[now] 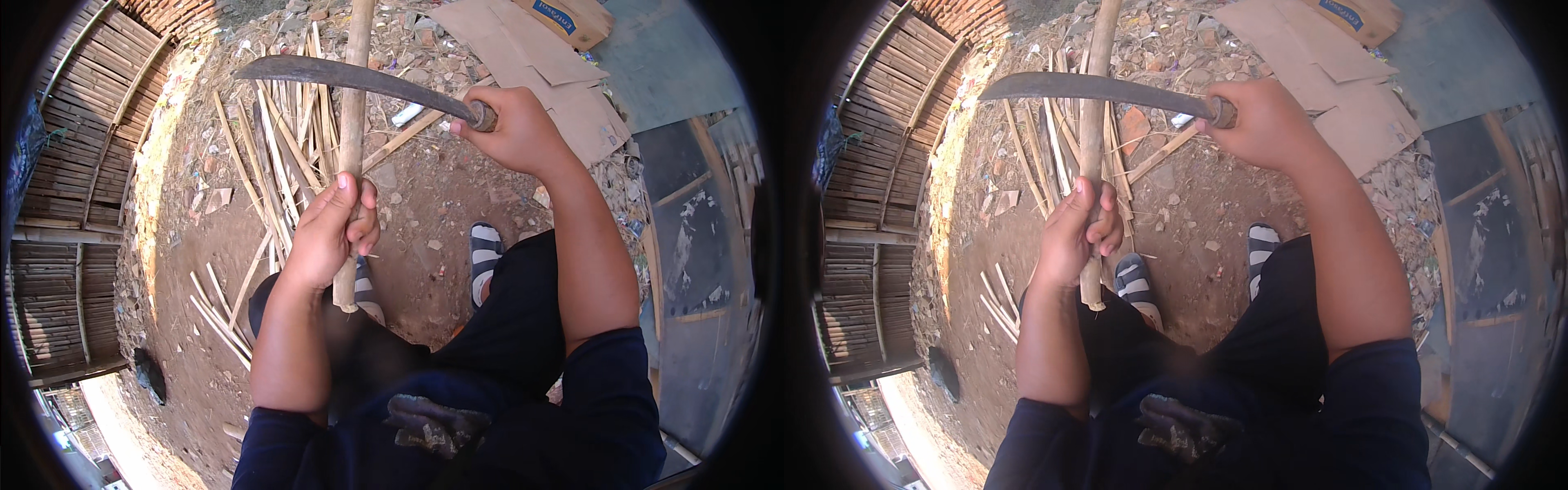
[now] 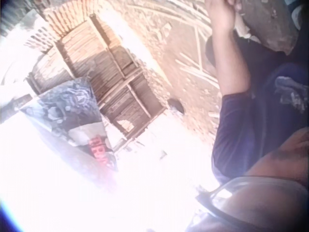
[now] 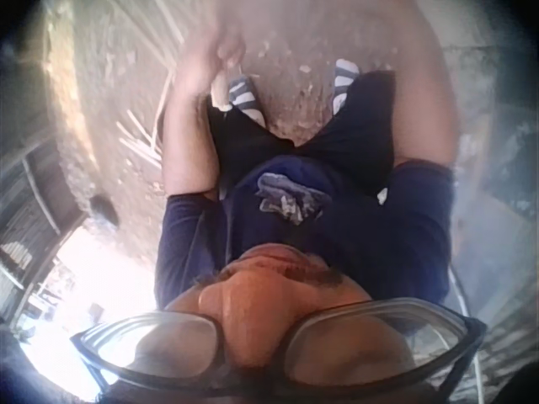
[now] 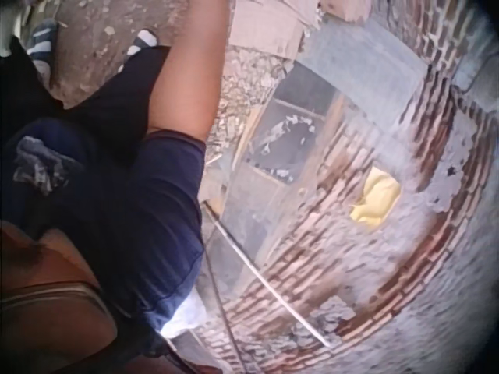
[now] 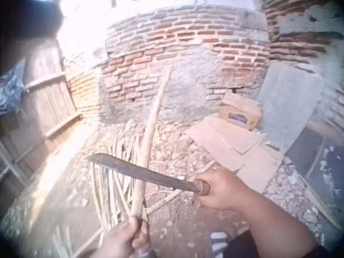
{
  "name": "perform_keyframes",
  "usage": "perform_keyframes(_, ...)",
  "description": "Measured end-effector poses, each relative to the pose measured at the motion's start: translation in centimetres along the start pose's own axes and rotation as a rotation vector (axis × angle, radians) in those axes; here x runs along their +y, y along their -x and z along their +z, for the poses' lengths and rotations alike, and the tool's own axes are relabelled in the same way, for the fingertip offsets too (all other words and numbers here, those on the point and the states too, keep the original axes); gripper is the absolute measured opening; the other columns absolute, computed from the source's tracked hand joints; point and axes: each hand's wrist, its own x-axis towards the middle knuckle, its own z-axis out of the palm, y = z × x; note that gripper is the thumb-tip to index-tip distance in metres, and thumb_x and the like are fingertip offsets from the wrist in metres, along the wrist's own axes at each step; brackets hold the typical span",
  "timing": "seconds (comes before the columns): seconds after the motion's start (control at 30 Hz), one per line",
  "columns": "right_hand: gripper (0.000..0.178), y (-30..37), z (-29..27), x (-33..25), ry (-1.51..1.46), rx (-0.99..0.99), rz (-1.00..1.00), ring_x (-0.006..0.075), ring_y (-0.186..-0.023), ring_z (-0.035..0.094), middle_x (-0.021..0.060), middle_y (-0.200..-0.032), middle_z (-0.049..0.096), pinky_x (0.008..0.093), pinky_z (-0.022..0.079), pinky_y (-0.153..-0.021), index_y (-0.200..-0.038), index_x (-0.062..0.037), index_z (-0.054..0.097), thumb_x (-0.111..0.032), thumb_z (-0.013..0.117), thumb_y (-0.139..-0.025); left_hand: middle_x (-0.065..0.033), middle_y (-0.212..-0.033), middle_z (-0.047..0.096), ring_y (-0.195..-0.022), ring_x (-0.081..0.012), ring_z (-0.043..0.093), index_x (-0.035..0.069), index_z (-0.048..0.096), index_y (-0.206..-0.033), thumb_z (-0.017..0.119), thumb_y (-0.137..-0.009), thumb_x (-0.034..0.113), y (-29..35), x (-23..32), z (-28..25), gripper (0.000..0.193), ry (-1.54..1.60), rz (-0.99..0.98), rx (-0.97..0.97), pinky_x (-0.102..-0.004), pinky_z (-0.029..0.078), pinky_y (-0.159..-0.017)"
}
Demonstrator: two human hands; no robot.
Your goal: The person is using a blade to shave the outer layer off a bamboo stick, working down the length of the stick.
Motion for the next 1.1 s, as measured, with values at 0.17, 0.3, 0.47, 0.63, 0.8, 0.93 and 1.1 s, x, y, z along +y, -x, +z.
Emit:
perform_keyframes(0.17, 0.031, -0.2, 0.5, -0.3, 0.023, -0.050, -0.020, 0.0261, -0.060, 0.060, 0.0138, -0.066, 0.064, 0.0382, 0.046, -0.060, -0.095, -0.0049, 0.070, -0.032, 0.080, -0.082, 0.0023, -0.060, 0.036, -0.052, -0.0148, 0.042, 0.007, 0.051, -0.095, 0.036, -0.108, 0.049, -0.1, -0.1, -0.6, 0.046, 0.059, -0.017, 0.014, -0.0271, 0.037, -0.056)
perform_keyframes(0.3, 0.028, -0.2, 1.2, 0.2, 0.010, -0.059, -0.105, 0.0207, -0.061, 0.065, 0.0087, -0.065, 0.068, 0.0347, 0.047, -0.059, -0.091, -0.0040, 0.069, -0.030, 0.079, -0.085, 0.0026, -0.060, 0.036, -0.053, -0.0153, 0.043, 0.008, 0.052, -0.095, 0.039, -0.107, 0.048, 0.0, 0.0, -0.6, 0.044, 0.092, -0.026, 0.014, -0.0276, 0.038, -0.057)
perform_keyframes(0.47, 0.029, -0.1, 1.0, 0.0, 0.016, -0.092, -0.098, 0.0185, -0.063, 0.067, 0.0073, -0.064, 0.069, 0.0333, 0.049, -0.061, -0.092, -0.0041, 0.070, -0.031, 0.078, -0.087, 0.0027, -0.060, 0.037, -0.054, -0.0159, 0.045, 0.007, 0.053, -0.097, 0.041, -0.107, 0.045, 0.2, 0.1, -0.5, 0.041, 0.128, -0.048, 0.001, -0.0278, 0.039, -0.057)
perform_keyframes(0.63, 0.033, -0.2, 0.7, -0.2, -0.071, -0.115, 0.044, 0.0173, -0.063, 0.063, 0.0090, -0.067, 0.067, 0.0336, 0.049, -0.063, -0.097, -0.0053, 0.071, -0.035, 0.079, -0.085, 0.0022, -0.062, 0.040, -0.056, -0.0160, 0.046, 0.006, 0.055, -0.102, 0.041, -0.108, 0.041, 0.3, 0.1, -0.5, 0.039, 0.173, -0.083, -0.036, -0.0284, 0.040, -0.058)
perform_keyframes(0.8, 0.039, -0.3, 1.8, 1.0, -0.277, -0.023, 0.077, 0.0141, -0.055, 0.057, 0.0051, -0.064, 0.062, 0.0339, 0.047, -0.057, -0.102, -0.0084, 0.073, -0.042, 0.080, -0.083, 0.0017, -0.066, 0.043, -0.061, -0.0162, 0.049, 0.005, 0.055, -0.106, 0.045, -0.108, 0.037, 0.1, -0.4, -0.3, 0.034, 0.154, -0.105, -0.075, -0.0286, 0.043, -0.062)
perform_keyframes(0.93, 0.035, -0.7, 2.4, -0.9, -0.573, -0.081, 0.262, 0.0088, -0.068, 0.057, 0.0018, -0.091, 0.071, 0.0228, 0.046, -0.061, -0.112, -0.0067, 0.070, -0.032, 0.077, -0.090, 0.0010, -0.070, 0.045, -0.065, -0.0150, 0.051, 0.005, 0.053, -0.108, 0.044, -0.108, 0.039, -0.7, -2.3, 0.5, 0.036, -0.059, -0.039, -0.056, -0.0278, 0.044, -0.065)
perform_keyframes(1.1, 0.045, -0.8, 2.1, -3.6, -0.930, -0.020, 0.283, 0.0039, -0.061, 0.049, 0.0068, -0.107, 0.072, 0.0210, 0.045, -0.058, -0.128, -0.0052, 0.065, -0.032, 0.074, -0.093, -0.0004, -0.073, 0.047, -0.068, -0.0132, 0.052, 0.004, 0.049, -0.111, 0.040, -0.110, 0.038, -1.4, -3.8, 2.3, 0.035, -0.321, 0.129, 0.037, -0.0280, 0.045, -0.067)
